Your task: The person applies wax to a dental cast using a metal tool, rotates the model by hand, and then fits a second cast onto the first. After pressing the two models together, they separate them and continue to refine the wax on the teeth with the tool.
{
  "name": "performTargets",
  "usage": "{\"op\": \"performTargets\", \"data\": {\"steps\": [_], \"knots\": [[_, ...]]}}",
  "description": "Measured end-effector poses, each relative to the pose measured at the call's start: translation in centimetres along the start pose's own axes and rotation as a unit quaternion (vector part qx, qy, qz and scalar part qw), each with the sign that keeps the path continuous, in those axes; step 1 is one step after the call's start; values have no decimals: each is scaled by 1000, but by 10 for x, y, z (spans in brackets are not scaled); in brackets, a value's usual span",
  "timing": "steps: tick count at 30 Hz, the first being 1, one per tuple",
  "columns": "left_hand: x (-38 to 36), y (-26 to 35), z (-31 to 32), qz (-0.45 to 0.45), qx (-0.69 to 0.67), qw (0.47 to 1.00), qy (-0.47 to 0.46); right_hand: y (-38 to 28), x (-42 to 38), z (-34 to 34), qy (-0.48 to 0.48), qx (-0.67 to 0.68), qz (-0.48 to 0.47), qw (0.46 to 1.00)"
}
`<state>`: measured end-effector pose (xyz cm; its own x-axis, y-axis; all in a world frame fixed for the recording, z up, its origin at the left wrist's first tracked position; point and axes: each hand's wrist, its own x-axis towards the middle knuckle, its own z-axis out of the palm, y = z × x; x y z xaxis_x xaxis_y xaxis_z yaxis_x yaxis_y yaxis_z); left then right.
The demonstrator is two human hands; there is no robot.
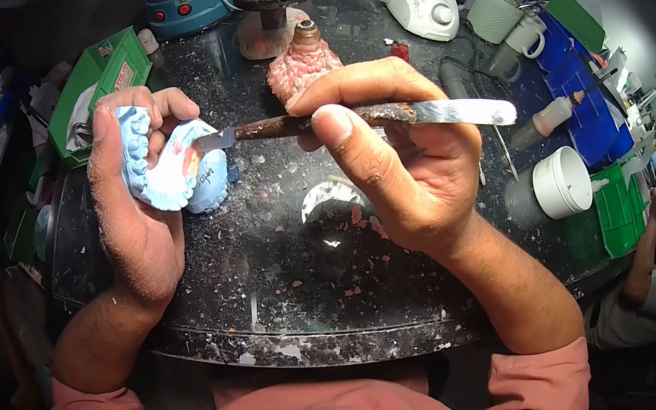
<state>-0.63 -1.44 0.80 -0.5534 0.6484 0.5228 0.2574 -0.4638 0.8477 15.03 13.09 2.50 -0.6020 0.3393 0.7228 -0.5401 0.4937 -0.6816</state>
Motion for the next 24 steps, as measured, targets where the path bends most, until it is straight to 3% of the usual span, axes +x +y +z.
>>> {"op": "performTargets", "data": {"steps": [5, 7, 12, 17, 24], "knots": [[1, -2, 1, 16, 4, 1000, 6, 0, 1, -8, -6, -26, -2, 1000], [0, -1, 1, 9, -8, 1000, -1, 2, 5, -9, -42, -77, -64, 994], [1, -1, 0, 18, 14, 1000, 2, 4, 5, -9, -43, -81, -80, 992], [0, 0, 2, -21, -107, 994, 11, 4, 5, -10, -52, -83, -84, 992], [2, 0, 3, 1, -134, 991, 7, 2, 5, -12, -41, -67, -81, 994]]}}
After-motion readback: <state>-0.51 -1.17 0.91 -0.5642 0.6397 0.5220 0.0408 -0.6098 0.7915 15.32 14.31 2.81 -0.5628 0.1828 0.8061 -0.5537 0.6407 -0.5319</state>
